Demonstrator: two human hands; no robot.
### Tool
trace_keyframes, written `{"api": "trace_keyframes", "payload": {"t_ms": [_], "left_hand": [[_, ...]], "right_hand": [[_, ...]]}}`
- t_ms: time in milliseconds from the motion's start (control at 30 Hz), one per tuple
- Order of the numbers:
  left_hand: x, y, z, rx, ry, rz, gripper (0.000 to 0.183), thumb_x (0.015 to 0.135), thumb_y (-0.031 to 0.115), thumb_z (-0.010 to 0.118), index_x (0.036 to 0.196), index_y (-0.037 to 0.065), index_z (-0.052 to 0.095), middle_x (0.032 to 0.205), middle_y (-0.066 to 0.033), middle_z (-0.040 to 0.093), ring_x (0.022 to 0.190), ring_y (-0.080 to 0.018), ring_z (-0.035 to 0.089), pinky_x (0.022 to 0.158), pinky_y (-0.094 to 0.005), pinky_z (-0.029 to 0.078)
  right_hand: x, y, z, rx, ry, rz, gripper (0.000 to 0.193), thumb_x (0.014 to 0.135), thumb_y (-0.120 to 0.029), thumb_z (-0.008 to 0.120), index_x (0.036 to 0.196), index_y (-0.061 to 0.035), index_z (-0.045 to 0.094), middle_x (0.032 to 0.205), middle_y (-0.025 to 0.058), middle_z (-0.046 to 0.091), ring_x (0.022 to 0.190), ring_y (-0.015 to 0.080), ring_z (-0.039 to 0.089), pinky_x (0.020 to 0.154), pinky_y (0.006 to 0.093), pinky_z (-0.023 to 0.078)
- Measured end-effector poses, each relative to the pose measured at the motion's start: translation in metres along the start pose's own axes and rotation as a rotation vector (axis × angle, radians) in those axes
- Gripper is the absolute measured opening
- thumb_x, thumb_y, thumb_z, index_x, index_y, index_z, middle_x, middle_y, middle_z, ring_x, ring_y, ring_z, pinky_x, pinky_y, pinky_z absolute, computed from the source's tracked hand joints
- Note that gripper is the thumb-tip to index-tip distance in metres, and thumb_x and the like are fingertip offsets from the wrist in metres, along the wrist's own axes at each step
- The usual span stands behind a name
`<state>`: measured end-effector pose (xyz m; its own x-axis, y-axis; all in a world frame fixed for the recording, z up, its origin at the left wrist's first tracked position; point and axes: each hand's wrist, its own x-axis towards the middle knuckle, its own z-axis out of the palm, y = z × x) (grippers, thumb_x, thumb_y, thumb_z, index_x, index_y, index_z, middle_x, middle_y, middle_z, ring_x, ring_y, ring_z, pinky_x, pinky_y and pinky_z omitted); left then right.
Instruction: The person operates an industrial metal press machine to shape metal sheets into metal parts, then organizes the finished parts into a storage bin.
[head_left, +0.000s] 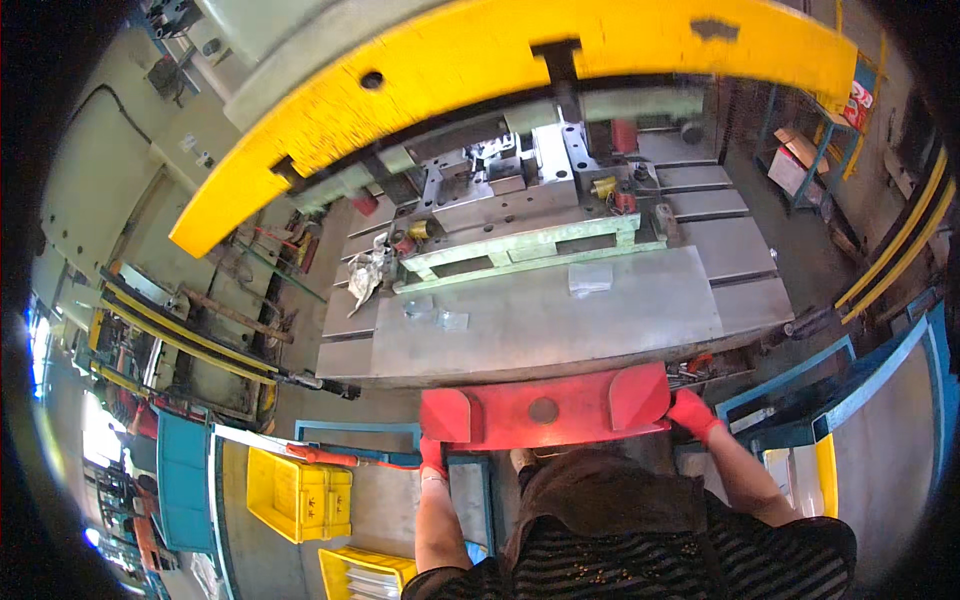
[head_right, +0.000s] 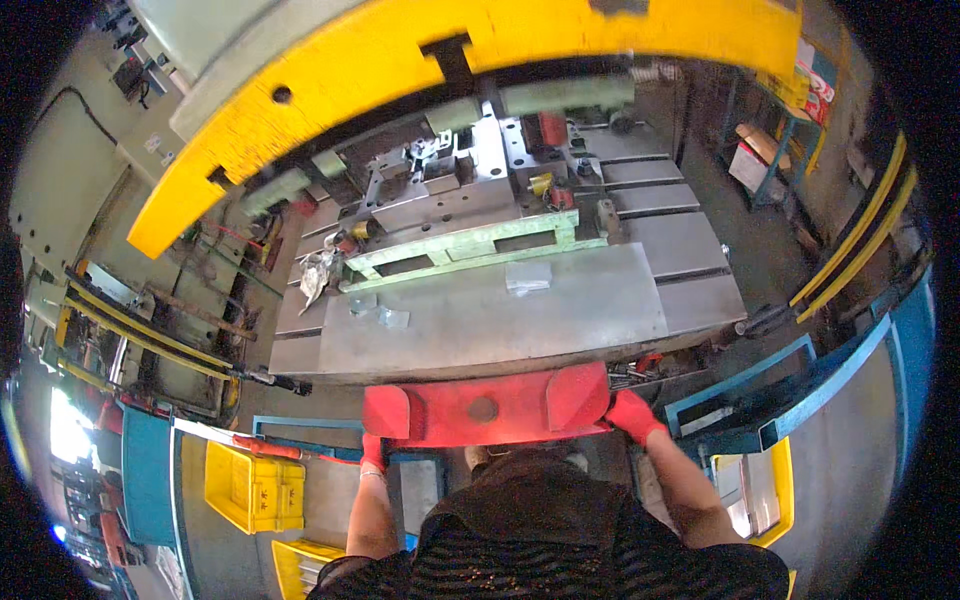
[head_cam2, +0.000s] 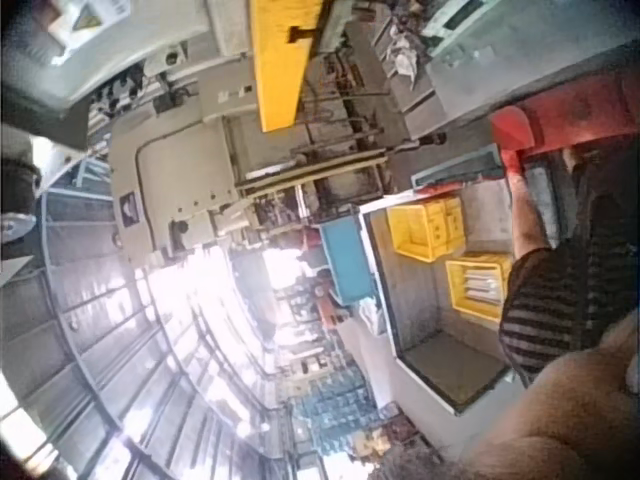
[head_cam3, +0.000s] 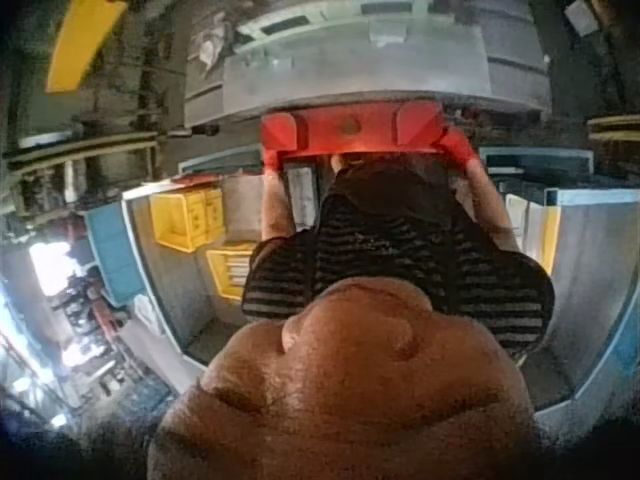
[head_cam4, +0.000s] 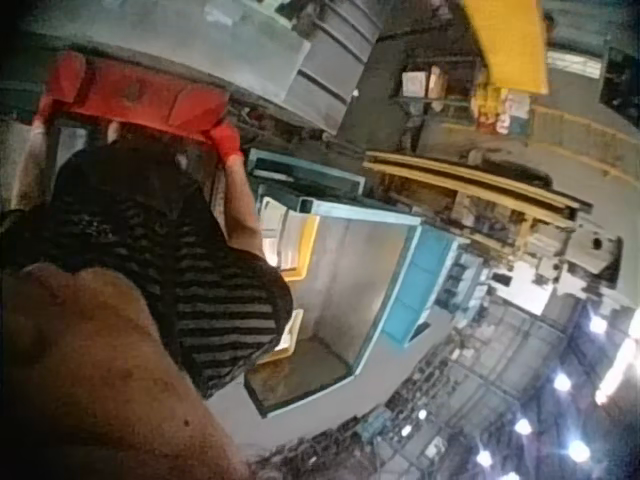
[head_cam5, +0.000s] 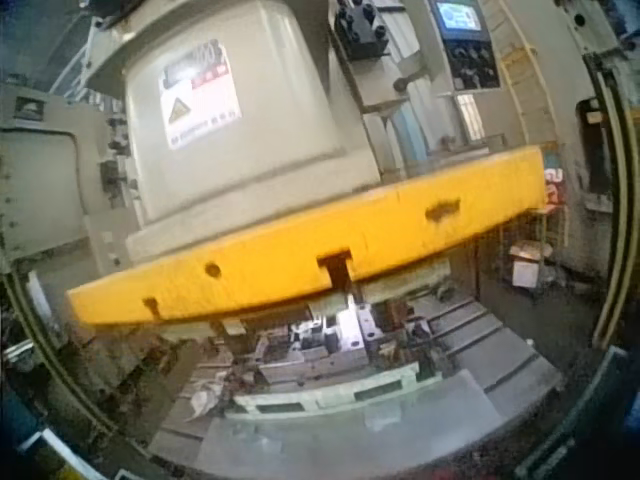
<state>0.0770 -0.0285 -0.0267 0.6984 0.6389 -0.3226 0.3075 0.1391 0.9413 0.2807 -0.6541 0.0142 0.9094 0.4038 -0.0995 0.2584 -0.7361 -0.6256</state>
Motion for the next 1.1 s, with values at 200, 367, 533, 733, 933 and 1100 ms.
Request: {"api": "trace_keyframes", "payload": {"t_ms": [200, 367, 533, 733, 933, 1100], "left_hand": [[-0.001, 0.005, -0.002, -0.068, -0.088, 0.009, 0.031, 0.086, 0.037, 0.055, 0.100, 0.010, 0.061, 0.072, -0.0004, 0.058, 0.054, -0.0139, 0.052, 0.046, -0.0294, 0.038], [-0.021, 0.032, 0.002, 0.301, -0.144, 0.195, 0.036, 0.083, 0.032, 0.063, 0.101, 0.002, 0.059, 0.088, -0.0011, 0.060, 0.078, -0.0130, 0.055, 0.071, -0.0315, 0.045], [-0.036, 0.065, -0.008, -0.157, 0.161, -0.114, 0.022, 0.084, 0.022, 0.060, 0.099, 0.006, 0.060, 0.086, -0.0047, 0.059, 0.068, -0.0157, 0.055, 0.054, -0.0283, 0.047], [-0.064, 0.164, 0.036, 0.050, 0.424, 0.185, 0.027, 0.088, 0.008, 0.053, 0.111, -0.005, 0.057, 0.101, -0.0112, 0.063, 0.090, -0.0201, 0.058, 0.081, -0.0322, 0.047], [-0.008, 0.247, 0.059, 0.295, 0.318, 0.574, 0.033, 0.088, 0.006, 0.055, 0.120, -0.002, 0.051, 0.112, -0.0121, 0.058, 0.099, -0.0180, 0.054, 0.087, -0.0305, 0.045], [0.028, 0.349, 0.119, 0.424, 0.134, 0.861, 0.033, 0.083, 0.005, 0.059, 0.116, -0.001, 0.054, 0.113, -0.0155, 0.059, 0.105, -0.0269, 0.054, 0.094, -0.0354, 0.040]], "right_hand": [[0.029, -0.126, -0.137, -0.300, 0.366, -0.224, 0.032, 0.077, -0.027, 0.061, 0.100, -0.0043, 0.058, 0.096, 0.0170, 0.060, 0.098, 0.0346, 0.055, 0.087, 0.0451, 0.041], [0.131, -0.219, -0.157, -0.316, 0.300, -0.220, 0.048, 0.075, -0.027, 0.066, 0.117, -0.0074, 0.054, 0.118, 0.0157, 0.052, 0.111, 0.0327, 0.048, 0.090, 0.0434, 0.038], [0.197, -0.245, -0.112, -0.706, 0.305, -0.203, 0.055, 0.077, -0.029, 0.063, 0.126, -0.0104, 0.046, 0.133, 0.0138, 0.041, 0.123, 0.0340, 0.036, 0.094, 0.0508, 0.032], [0.209, -0.206, -0.088, -0.769, 0.482, -0.395, 0.036, 0.079, -0.019, 0.055, 0.114, -0.0115, 0.056, 0.126, 0.0120, 0.048, 0.119, 0.0313, 0.041, 0.093, 0.0503, 0.031], [0.218, -0.240, -0.116, -0.887, 0.277, -0.263, 0.023, 0.076, -0.017, 0.055, 0.097, -0.0120, 0.062, 0.103, 0.0106, 0.055, 0.103, 0.0278, 0.048, 0.087, 0.0450, 0.036], [0.220, -0.238, -0.127, -0.828, 0.341, -0.370, 0.020, 0.069, -0.015, 0.060, 0.089, -0.0104, 0.062, 0.094, 0.0099, 0.054, 0.095, 0.0277, 0.049, 0.082, 0.0431, 0.038]]}}
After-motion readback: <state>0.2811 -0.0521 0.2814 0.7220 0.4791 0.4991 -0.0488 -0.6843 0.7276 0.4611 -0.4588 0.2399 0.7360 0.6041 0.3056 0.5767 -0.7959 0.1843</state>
